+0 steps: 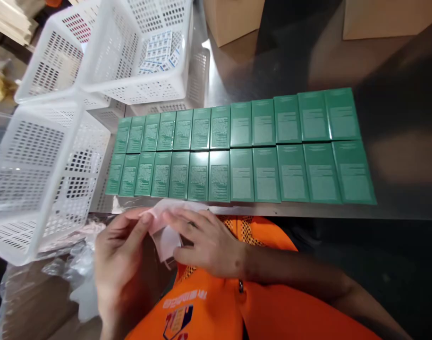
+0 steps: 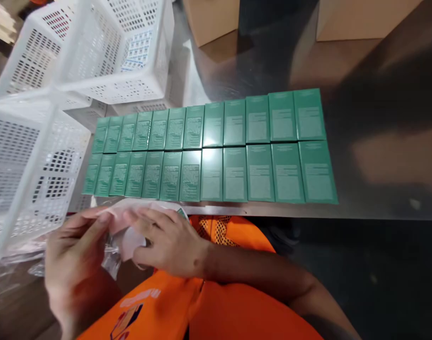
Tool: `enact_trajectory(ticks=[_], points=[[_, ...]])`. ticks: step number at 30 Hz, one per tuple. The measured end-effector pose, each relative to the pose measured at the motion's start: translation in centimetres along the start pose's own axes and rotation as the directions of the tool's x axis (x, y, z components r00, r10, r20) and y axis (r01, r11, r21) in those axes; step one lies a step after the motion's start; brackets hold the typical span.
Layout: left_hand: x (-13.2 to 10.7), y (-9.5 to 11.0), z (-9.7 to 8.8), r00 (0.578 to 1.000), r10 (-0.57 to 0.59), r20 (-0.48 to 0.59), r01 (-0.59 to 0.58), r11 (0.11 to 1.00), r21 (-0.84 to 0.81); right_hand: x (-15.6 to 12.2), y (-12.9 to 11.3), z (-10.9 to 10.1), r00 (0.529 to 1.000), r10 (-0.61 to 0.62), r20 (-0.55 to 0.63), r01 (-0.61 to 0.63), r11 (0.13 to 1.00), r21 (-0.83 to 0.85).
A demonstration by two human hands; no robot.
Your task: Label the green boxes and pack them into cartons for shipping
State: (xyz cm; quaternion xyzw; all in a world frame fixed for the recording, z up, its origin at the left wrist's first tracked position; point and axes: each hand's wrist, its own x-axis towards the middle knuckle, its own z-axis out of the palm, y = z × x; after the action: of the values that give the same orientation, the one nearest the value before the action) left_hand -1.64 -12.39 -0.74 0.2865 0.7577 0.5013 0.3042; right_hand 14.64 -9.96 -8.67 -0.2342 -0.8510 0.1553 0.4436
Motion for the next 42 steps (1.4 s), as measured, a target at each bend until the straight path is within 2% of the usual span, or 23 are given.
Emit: enact_trajectory(ticks=[2, 5, 8, 10, 12, 14, 16, 17, 19, 22, 24, 28, 31, 35, 42], points=[[1.0, 0.6, -0.1, 0.999, -0.034, -0.034, 0.033, 0.999, -0.025, -0.4, 0.3, -1.9, 0.997, -0.076, 0.028, 0.069, 0.978, 0.197], [2.4, 1.2, -0.8, 0.996, -0.081, 0.026, 0.081, 0.997, 0.009, -1.2, 1.1, -6.3, 0.996, -0.091, 0.025, 0.069, 0.881, 0.468], [2.4, 1.5, -0.4, 0.991, -0.088, 0.098, 0.082, 0.994, 0.068, -2.3, 2.2, -10.5, 0.996, 0.087, -0.001, -0.071, 0.82, 0.568], [1.8, 1.3, 0.7, 0.982, -0.061, 0.179, 0.041, 0.993, 0.115, -3.0, 3.1, -12.2, 0.967, 0.247, -0.055, -0.18, 0.825, 0.536], [1.1, 1.0, 2.3, 0.948, 0.002, 0.319, -0.07, 0.977, 0.201, -3.2, 4.1, -13.1, 0.894, 0.423, -0.148, -0.319, 0.833, 0.453], [0.7, 0.7, 4.0, 0.875, 0.096, 0.474, -0.236, 0.941, 0.245, -2.8, 5.3, -13.4, 0.776, 0.603, -0.185, -0.501, 0.768, 0.399], [0.6, 0.6, 5.7, 0.794, 0.153, 0.589, -0.342, 0.913, 0.223, -1.8, 6.6, -13.5, 0.658, 0.743, -0.122, -0.636, 0.635, 0.438], [0.6, 0.7, 6.5, 0.759, 0.16, 0.631, -0.368, 0.905, 0.213, -1.2, 7.4, -13.6, 0.622, 0.78, -0.059, -0.668, 0.569, 0.48], [0.7, 0.9, 8.0, 0.699, 0.12, 0.705, -0.389, 0.891, 0.234, 0.2, 8.8, -13.8, 0.598, 0.8, 0.049, -0.683, 0.477, 0.554], [0.9, 0.9, 9.6, 0.641, 0.043, 0.767, -0.403, 0.869, 0.288, 1.6, 10.2, -13.7, 0.596, 0.792, 0.133, -0.696, 0.427, 0.578], [1.0, 0.5, 10.2, 0.621, 0.03, 0.783, -0.421, 0.855, 0.302, 2.0, 10.7, -13.3, 0.598, 0.783, 0.17, -0.709, 0.418, 0.568], [0.8, -0.1, 11.1, 0.628, 0.049, 0.777, -0.491, 0.799, 0.347, 1.9, 11.0, -12.1, 0.564, 0.81, 0.157, -0.776, 0.457, 0.434], [0.5, -0.1, 11.7, 0.657, 0.058, 0.752, -0.539, 0.734, 0.414, 1.5, 11.0, -11.3, 0.55, 0.83, 0.091, -0.811, 0.505, 0.296], [0.1, 0.1, 12.0, 0.682, 0.039, 0.73, -0.597, 0.606, 0.525, 1.1, 11.2, -10.6, 0.593, 0.805, 0.016, -0.797, 0.585, 0.148], [-0.1, 0.0, 12.2, 0.615, -0.071, 0.786, -0.711, 0.38, 0.591, 0.9, 11.1, -10.2, 0.64, 0.768, -0.002, -0.768, 0.64, -0.011]])
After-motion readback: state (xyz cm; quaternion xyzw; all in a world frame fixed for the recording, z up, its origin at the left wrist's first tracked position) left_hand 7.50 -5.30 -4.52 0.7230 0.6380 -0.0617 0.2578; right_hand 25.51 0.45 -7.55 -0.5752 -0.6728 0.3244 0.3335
